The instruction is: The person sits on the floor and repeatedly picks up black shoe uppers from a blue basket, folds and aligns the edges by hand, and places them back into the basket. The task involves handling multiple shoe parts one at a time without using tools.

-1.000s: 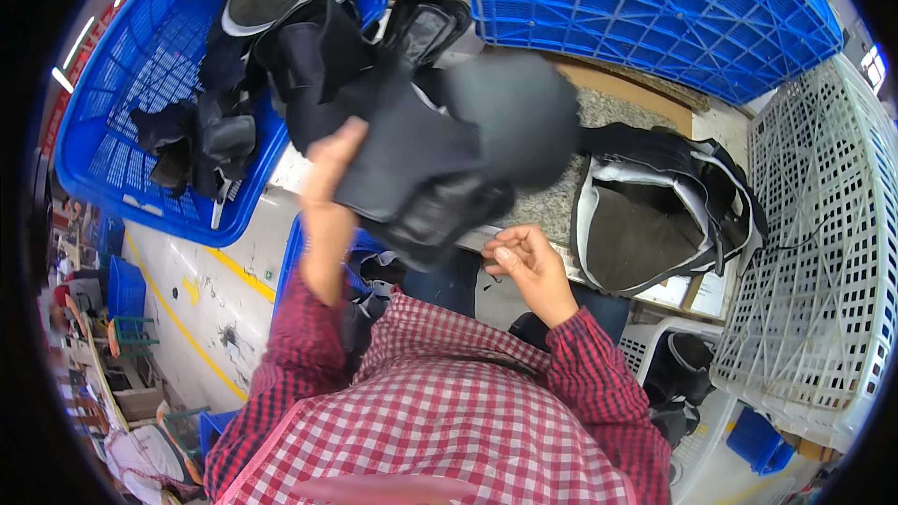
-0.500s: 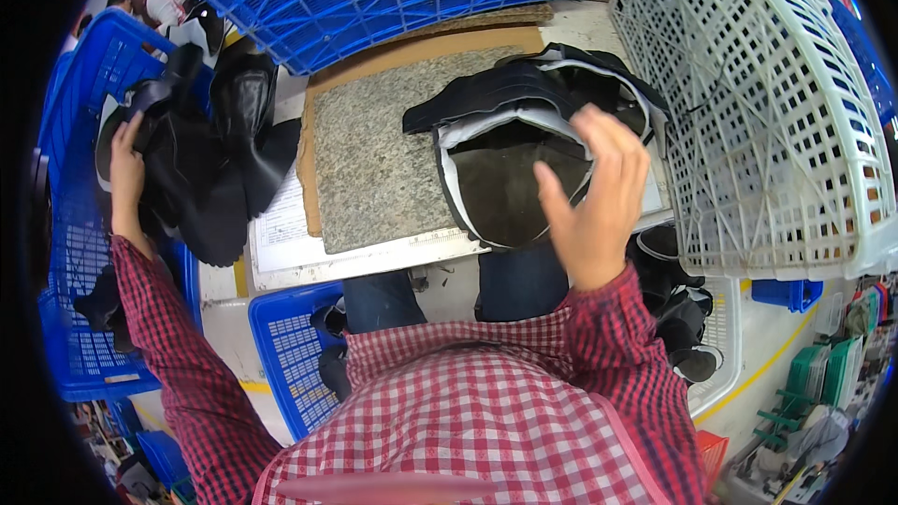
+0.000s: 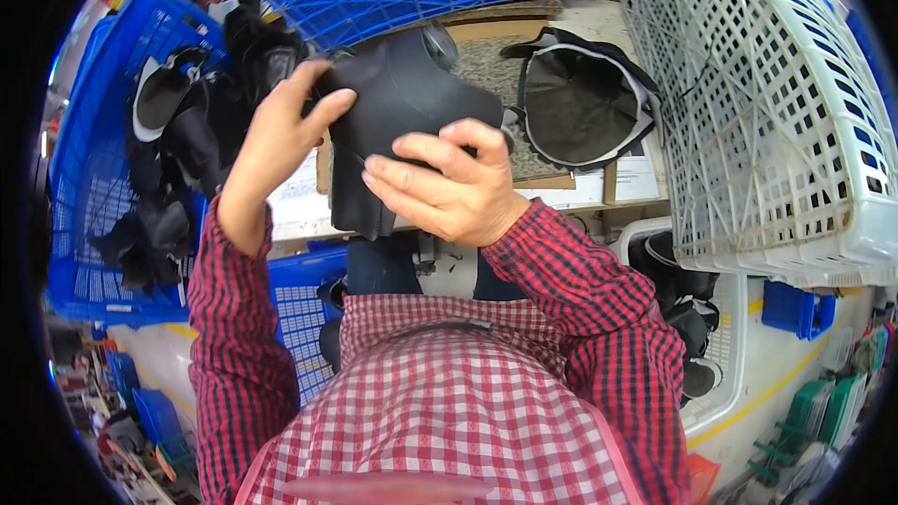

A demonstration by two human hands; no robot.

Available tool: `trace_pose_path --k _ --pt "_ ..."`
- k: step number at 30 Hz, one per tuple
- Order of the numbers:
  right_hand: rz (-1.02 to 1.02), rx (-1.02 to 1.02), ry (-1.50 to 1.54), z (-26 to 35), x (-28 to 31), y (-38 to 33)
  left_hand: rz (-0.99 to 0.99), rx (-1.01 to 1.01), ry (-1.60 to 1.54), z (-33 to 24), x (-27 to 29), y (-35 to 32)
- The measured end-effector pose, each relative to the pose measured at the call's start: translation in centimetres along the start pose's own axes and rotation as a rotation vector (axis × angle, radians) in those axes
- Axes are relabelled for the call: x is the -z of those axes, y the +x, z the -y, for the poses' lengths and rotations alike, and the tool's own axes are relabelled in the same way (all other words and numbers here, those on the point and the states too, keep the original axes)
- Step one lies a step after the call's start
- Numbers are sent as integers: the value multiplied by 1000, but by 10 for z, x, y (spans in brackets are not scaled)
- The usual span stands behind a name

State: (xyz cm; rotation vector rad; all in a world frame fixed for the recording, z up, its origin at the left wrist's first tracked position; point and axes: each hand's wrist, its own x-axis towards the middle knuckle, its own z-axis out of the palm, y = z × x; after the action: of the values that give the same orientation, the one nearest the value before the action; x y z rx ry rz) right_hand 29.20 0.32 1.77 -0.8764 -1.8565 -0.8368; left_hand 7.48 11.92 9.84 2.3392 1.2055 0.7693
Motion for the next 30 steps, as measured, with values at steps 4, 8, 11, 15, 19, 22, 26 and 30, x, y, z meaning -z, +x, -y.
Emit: trace_pose_path --k 4,8,11,15,19,22,26,30 --pt "11 -34 140 23 -4 -41 118 118 315 -16 3 -26" --pt "77 -50 191 41 -8 -76 0 -158 225 -23 -22 -64" --pt "149 -31 263 47 1 -71 126 -79 -212 -26 -42 -69" --pt "288 -120 691 31 56 -36 -3 -16 -269 -33 -29 -69" --pt "105 -502 489 0 92 -4 -15 -75 -268 -55 -10 -76" --pt "253 -431 426 -4 78 2 32 -149 -335 -68 -22 -79" --pt "226 -440 561 3 60 -7 92 -138 -424 -60 -38 -83" --pt "44 -1309 1310 -17 67 -16 61 -246 -334 -36 -28 -101"
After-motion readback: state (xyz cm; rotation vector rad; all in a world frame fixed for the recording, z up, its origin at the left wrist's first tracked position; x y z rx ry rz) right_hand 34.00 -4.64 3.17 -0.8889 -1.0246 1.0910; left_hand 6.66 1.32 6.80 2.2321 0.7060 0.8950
